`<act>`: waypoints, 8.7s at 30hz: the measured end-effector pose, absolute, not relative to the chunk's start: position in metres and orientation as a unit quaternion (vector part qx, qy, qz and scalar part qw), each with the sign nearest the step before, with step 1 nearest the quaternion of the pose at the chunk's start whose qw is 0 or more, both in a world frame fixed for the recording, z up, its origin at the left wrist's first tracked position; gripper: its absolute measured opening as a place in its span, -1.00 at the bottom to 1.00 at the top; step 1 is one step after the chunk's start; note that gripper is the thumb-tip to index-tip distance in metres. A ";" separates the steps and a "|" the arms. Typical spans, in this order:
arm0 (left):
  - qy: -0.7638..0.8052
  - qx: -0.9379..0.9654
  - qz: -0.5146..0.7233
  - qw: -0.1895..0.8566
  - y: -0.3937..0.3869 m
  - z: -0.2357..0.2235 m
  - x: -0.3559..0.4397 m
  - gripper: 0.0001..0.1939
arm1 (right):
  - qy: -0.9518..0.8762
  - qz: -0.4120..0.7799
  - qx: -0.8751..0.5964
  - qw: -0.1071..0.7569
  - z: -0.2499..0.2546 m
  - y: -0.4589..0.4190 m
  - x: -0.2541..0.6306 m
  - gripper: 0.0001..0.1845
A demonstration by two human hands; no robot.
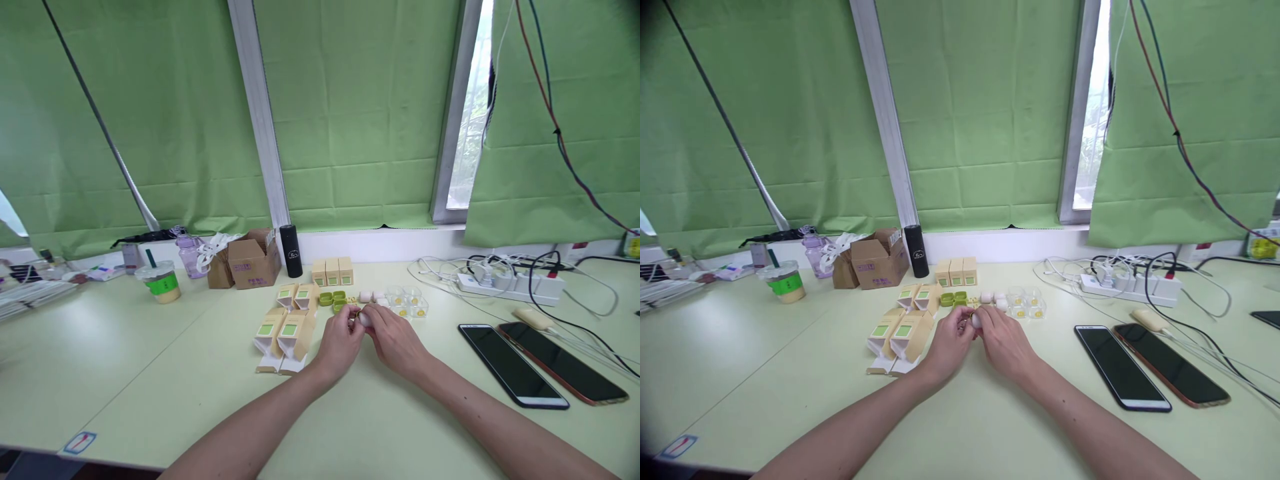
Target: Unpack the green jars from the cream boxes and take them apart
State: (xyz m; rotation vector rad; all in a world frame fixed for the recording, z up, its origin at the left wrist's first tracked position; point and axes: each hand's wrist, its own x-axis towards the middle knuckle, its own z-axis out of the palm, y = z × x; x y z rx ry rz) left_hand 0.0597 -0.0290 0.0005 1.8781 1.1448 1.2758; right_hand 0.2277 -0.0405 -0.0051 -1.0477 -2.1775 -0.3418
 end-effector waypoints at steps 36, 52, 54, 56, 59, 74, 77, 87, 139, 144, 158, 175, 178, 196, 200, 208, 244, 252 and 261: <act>0.364 0.771 0.458 0.253 -0.031 0.009 0.048 -0.52 | -0.762 0.190 -0.373 0.494 0.002 -0.040 0.239 -0.79; 0.428 0.697 0.474 0.325 -0.030 0.006 0.058 -0.59 | -0.696 0.231 -0.405 0.546 -0.004 -0.037 0.230 -0.71; 0.431 0.687 0.480 0.334 -0.028 0.005 0.057 -0.59 | -0.656 0.272 -0.409 0.573 -0.003 -0.034 0.233 -0.63; 0.440 0.675 0.483 0.342 -0.025 0.005 0.055 -0.59 | -0.596 0.309 -0.414 0.614 0.000 -0.029 0.239 -0.54; 0.447 0.650 0.497 0.361 -0.020 0.003 0.052 -0.60 | -0.505 0.388 -0.391 0.664 0.005 -0.023 0.249 -0.46; 0.407 0.590 0.572 0.400 -0.015 -0.001 0.048 -0.49 | -0.431 0.554 -0.329 0.632 0.003 -0.023 0.251 -0.57; 0.405 0.582 0.582 0.398 -0.017 0.001 0.047 -0.48 | -0.438 0.555 -0.326 0.628 0.007 -0.026 0.249 -0.54; 0.415 0.579 0.588 0.383 -0.023 0.006 0.047 -0.51 | -0.448 0.533 -0.342 0.631 0.010 -0.032 0.243 -0.46; 0.420 0.576 0.609 0.348 -0.018 -0.003 0.039 -0.53 | -0.779 -0.196 -0.514 0.303 -0.024 0.029 0.231 -0.81; 0.410 0.573 0.615 0.353 -0.017 -0.003 0.040 -0.53 | -0.778 -0.190 -0.518 0.302 -0.024 0.028 0.232 -0.78; 0.349 0.596 0.622 0.369 -0.027 0.012 0.046 -0.58 | -0.743 -0.041 -0.453 0.491 0.000 -0.005 0.221 -0.68; 0.320 0.593 0.563 0.479 -0.028 0.003 0.057 -0.41 | -0.707 0.077 -0.401 0.577 -0.003 -0.031 0.209 -0.64; 0.315 0.607 0.548 0.483 -0.029 0.006 0.056 -0.42 | -0.706 0.080 -0.395 0.583 -0.001 -0.031 0.210 -0.65; 0.358 0.634 0.569 0.381 -0.036 0.014 0.052 -0.59 | -0.707 0.120 -0.384 0.581 0.006 -0.040 0.217 -0.65; 0.373 0.640 0.568 0.360 -0.037 0.015 0.051 -0.65 | -0.697 0.151 -0.378 0.591 0.006 -0.040 0.217 -0.66; 0.384 0.665 0.558 0.315 -0.036 0.013 0.049 -0.73 | -0.693 0.211 -0.352 0.593 0.005 -0.039 0.219 -0.65; 0.393 0.691 0.557 0.242 -0.032 0.008 0.045 -0.93 | -0.721 0.192 -0.323 0.583 -0.003 -0.040 0.216 -0.59; 0.399 0.689 0.547 0.260 -0.030 0.006 0.044 -0.92 | -0.719 0.204 -0.321 0.582 -0.008 -0.037 0.217 -0.56; 0.413 0.679 0.538 0.282 -0.028 0.005 0.044 -0.92 | -0.717 0.229 -0.327 0.572 -0.013 -0.034 0.219 -0.57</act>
